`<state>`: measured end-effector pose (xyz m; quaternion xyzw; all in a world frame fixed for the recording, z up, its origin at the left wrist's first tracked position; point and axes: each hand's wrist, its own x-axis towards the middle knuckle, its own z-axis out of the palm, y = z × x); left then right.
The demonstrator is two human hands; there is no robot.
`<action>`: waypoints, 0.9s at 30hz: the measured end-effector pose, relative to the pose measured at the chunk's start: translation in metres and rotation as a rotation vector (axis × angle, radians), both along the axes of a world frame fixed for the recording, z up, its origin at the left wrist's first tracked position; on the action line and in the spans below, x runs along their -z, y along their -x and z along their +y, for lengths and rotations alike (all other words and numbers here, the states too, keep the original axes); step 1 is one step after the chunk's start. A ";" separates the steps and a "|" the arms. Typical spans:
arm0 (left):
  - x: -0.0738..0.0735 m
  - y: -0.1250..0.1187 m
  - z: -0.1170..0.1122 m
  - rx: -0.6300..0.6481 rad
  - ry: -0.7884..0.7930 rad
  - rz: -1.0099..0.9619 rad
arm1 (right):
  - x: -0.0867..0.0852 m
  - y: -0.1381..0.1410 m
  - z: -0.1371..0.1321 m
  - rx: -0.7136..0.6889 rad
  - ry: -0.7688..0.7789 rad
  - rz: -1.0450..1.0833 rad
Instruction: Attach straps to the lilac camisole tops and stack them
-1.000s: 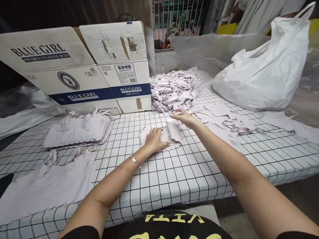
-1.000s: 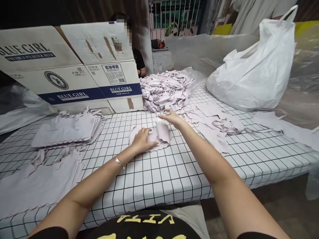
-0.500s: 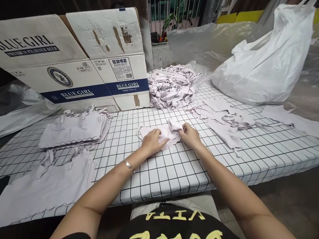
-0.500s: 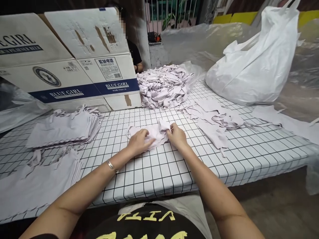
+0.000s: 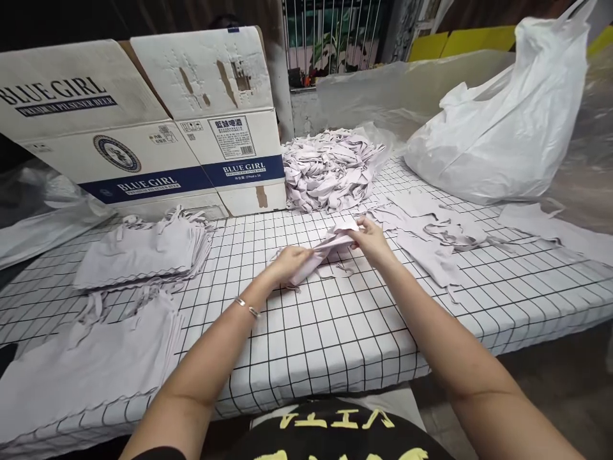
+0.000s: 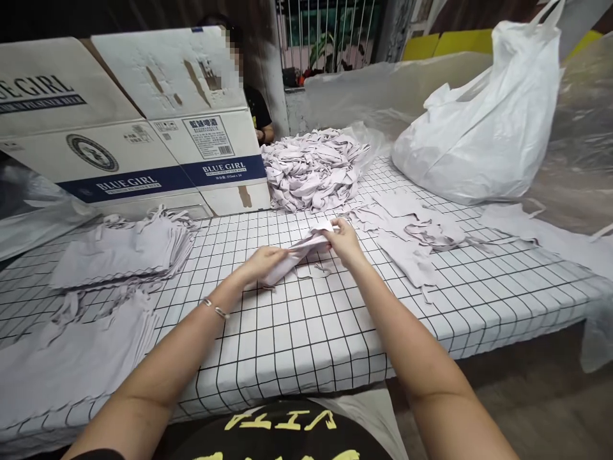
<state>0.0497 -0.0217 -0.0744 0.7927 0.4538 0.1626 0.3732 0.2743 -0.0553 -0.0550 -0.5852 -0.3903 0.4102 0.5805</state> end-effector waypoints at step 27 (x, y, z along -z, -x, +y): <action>-0.059 -0.003 0.027 -0.333 -0.185 -0.291 | -0.118 -0.045 -0.008 0.101 0.140 -1.314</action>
